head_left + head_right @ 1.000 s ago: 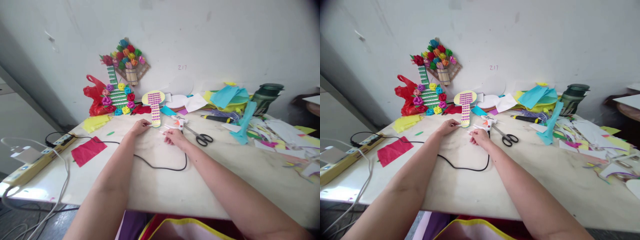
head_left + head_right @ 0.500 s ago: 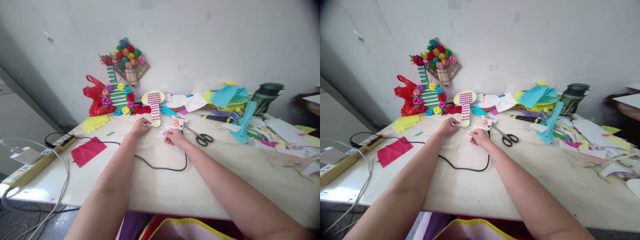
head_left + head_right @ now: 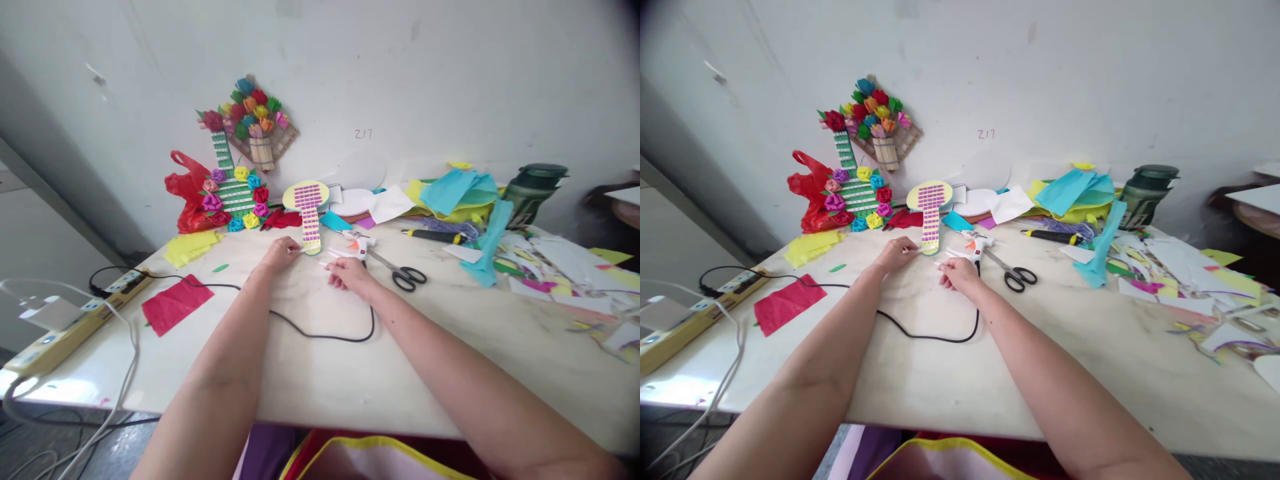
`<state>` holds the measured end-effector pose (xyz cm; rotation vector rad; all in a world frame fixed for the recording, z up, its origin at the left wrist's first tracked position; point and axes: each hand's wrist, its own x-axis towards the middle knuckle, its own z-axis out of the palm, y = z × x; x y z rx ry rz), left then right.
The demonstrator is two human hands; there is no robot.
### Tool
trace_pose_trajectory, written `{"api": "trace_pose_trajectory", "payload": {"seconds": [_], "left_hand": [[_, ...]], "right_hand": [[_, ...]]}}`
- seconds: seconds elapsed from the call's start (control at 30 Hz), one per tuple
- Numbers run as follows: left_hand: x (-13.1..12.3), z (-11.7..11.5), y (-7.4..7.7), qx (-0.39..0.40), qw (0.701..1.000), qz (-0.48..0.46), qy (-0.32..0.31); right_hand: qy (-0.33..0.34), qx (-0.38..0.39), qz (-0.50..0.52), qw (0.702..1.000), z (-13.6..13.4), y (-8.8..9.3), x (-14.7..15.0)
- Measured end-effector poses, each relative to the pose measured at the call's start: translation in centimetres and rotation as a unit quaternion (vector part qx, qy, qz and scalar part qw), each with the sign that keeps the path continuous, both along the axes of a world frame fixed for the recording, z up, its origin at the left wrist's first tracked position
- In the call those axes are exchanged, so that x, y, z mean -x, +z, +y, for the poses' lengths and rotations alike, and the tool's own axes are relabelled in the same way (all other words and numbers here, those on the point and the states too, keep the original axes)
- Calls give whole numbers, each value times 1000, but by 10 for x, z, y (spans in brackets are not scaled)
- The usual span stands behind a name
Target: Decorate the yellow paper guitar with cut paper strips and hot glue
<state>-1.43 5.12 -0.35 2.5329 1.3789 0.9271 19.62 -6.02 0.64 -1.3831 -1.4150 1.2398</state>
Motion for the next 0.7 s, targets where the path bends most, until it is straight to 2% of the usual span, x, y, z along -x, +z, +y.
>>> {"api": "trace_pose_trajectory", "payload": {"seconds": [0.27, 0.7], "left_hand": [[0, -3, 5, -6, 999, 48, 7], [4, 1, 0, -56, 996, 69, -2]], "right_hand": [[3, -3, 0, 1000, 1, -2, -1], [-2, 0, -2, 1000, -1, 0, 0]]}}
